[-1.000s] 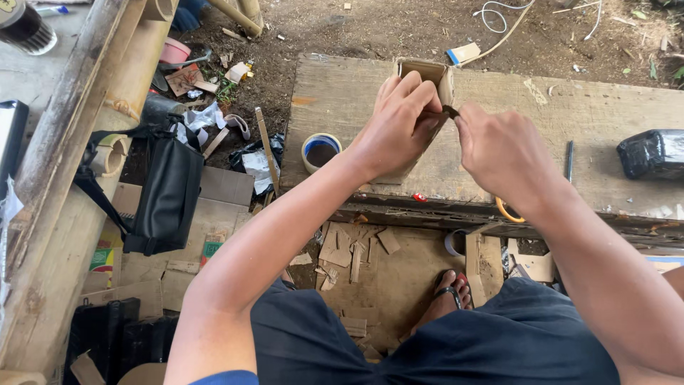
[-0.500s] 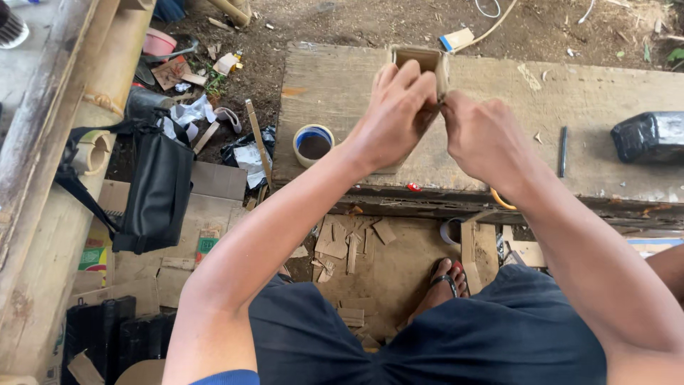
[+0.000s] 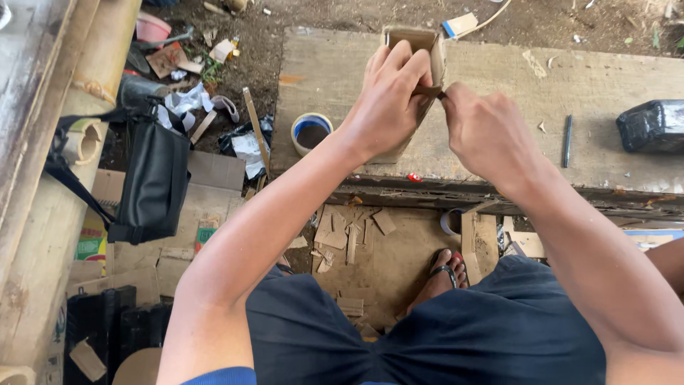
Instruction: The person cuts a piece of cardboard with scissors, places it into a small cardboard box, and secures it with clear tape. They then use a utility knife to trim the edges and fold the flaps to close the box.
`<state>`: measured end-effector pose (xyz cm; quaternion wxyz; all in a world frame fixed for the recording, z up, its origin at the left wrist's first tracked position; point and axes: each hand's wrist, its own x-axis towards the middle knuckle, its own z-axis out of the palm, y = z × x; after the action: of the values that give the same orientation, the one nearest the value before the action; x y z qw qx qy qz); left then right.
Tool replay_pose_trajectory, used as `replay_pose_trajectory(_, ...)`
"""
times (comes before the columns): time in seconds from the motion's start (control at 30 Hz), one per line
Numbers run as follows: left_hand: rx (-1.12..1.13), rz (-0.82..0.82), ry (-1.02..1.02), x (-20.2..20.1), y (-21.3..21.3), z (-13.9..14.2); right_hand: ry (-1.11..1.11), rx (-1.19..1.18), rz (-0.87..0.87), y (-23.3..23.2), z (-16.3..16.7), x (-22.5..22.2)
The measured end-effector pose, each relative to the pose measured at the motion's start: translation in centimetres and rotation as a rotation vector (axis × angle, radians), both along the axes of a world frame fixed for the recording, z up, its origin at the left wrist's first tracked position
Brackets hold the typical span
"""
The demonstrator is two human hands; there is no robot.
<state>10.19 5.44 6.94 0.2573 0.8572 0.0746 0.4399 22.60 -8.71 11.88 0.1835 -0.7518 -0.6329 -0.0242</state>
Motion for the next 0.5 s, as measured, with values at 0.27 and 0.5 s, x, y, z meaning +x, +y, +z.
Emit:
replay_pose_trajectory(0.27,0.007,0.005,0.041,-0.4,-0.2,0.5,0.055,0.008,0.038,0.5,-0.6,0.9)
replay_pose_trajectory(0.5,0.028,-0.006,0.042,-0.1,0.1,-0.6,0.024,0.073,0.093,0.6,-2.1,1.2)
